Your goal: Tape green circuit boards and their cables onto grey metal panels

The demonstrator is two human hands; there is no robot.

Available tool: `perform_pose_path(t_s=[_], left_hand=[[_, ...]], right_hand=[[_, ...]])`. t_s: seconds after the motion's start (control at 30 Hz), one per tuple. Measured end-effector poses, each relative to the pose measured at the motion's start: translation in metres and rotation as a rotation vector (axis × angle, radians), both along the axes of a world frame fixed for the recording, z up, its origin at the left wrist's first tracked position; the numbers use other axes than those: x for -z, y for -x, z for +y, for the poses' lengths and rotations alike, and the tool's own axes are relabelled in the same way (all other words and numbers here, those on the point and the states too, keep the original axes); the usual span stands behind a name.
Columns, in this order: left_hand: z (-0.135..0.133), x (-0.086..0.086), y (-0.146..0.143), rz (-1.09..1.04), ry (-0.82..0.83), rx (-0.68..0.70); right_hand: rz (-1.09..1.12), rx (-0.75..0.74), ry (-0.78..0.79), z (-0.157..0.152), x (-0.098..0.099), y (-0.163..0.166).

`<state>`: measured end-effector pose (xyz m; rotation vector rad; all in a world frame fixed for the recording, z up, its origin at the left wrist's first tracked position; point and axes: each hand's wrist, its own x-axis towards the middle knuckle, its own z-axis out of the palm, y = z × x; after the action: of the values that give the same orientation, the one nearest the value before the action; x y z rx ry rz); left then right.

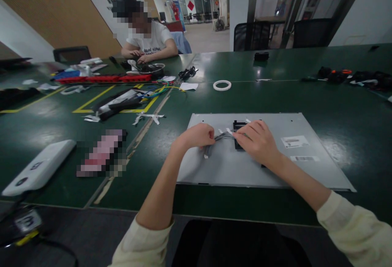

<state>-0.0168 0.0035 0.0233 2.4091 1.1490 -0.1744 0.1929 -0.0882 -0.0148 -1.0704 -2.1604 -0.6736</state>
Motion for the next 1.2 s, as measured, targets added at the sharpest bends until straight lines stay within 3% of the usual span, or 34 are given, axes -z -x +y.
perform_pose_path(t_s=[0.13,0.3,0.57,0.8,1.2], left_hand=[[0.002,0.002,0.002,-0.033,0.052,0.019],[0.007,0.005,-0.001,-0.166,-0.105,0.105],[0.008,0.013,-0.011,-0.409,-0.257,-0.02],[0.003,0.023,-0.021,-0.376,-0.352,-0.005],[0.007,0.031,-0.016,-0.331,-0.353,0.065]], right_hand=[[-0.046,-0.02,0.083,-0.005,0.003,0.008],[-0.131,-0.061,0.153,-0.009,0.005,0.016],[-0.149,-0.087,0.204,-0.014,0.009,0.019],[-0.12,-0.117,0.273,-0.015,0.012,0.019],[-0.119,-0.124,0.289,-0.011,0.03,0.02]])
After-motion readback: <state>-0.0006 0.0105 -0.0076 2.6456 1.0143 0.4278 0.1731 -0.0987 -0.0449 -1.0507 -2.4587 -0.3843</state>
